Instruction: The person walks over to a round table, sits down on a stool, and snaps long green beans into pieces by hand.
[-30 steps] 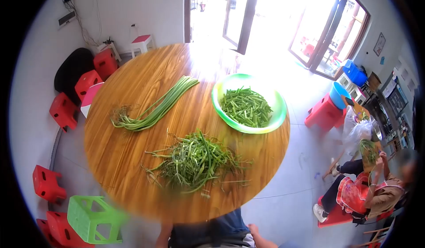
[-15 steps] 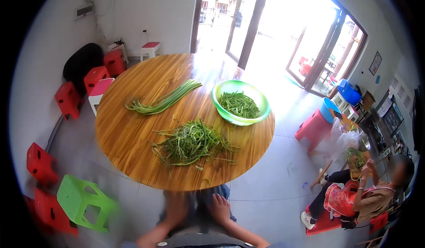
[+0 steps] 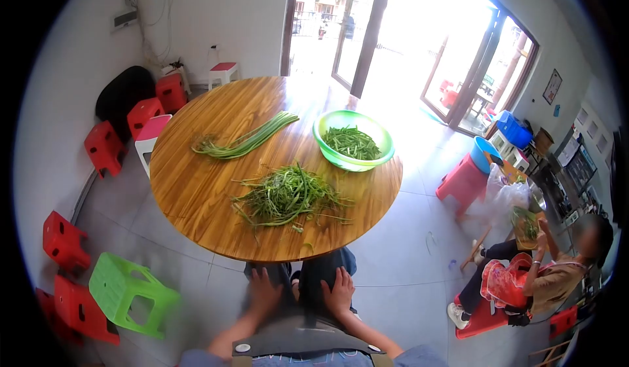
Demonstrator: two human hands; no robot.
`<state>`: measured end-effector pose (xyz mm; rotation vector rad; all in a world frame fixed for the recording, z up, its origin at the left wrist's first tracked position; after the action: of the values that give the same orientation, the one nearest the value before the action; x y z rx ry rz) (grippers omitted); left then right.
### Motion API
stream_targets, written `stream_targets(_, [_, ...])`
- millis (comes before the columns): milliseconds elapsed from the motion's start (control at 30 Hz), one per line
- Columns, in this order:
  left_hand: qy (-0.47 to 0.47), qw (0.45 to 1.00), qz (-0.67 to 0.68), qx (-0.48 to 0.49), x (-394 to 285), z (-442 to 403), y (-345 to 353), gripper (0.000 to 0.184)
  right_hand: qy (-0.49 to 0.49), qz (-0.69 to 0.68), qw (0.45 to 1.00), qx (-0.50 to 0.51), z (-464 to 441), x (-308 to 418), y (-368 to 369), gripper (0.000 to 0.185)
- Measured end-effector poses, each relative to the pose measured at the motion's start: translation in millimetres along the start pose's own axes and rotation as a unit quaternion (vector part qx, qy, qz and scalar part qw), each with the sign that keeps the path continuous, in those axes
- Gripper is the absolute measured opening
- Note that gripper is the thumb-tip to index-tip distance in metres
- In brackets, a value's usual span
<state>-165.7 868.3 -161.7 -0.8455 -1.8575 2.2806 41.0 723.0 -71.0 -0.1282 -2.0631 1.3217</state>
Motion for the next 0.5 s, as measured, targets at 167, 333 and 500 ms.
stream_targets(167, [-0.040, 0.995, 0.060, 0.070, 2, -2, -12, 0.096, 0.020, -0.006, 0.998, 0.062, 0, -23, 27, 0.060])
stream_targets(333, [0.008, 1.000, 0.007, 0.027, -25, 10, -36, 0.093, 0.031, -0.028, 0.993, 0.113, -11, -30, 48, 0.061])
stream_targets(500, [0.001, 0.999, -0.016, 0.033, -46, 17, -61, 0.089, 0.015, -0.029, 0.992, 0.118, -15, -30, 49, 0.060])
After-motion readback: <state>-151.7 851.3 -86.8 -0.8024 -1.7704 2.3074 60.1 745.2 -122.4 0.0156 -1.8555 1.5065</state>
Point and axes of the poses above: each hand's wrist, its own z-axis away from the middle knuckle, its own y-axis out of the palm, x = y × z, the point moved 8 cm from there along -z, towards the middle knuckle, and after that the axes turned 10 degrees about x, right-handed, at the moved point
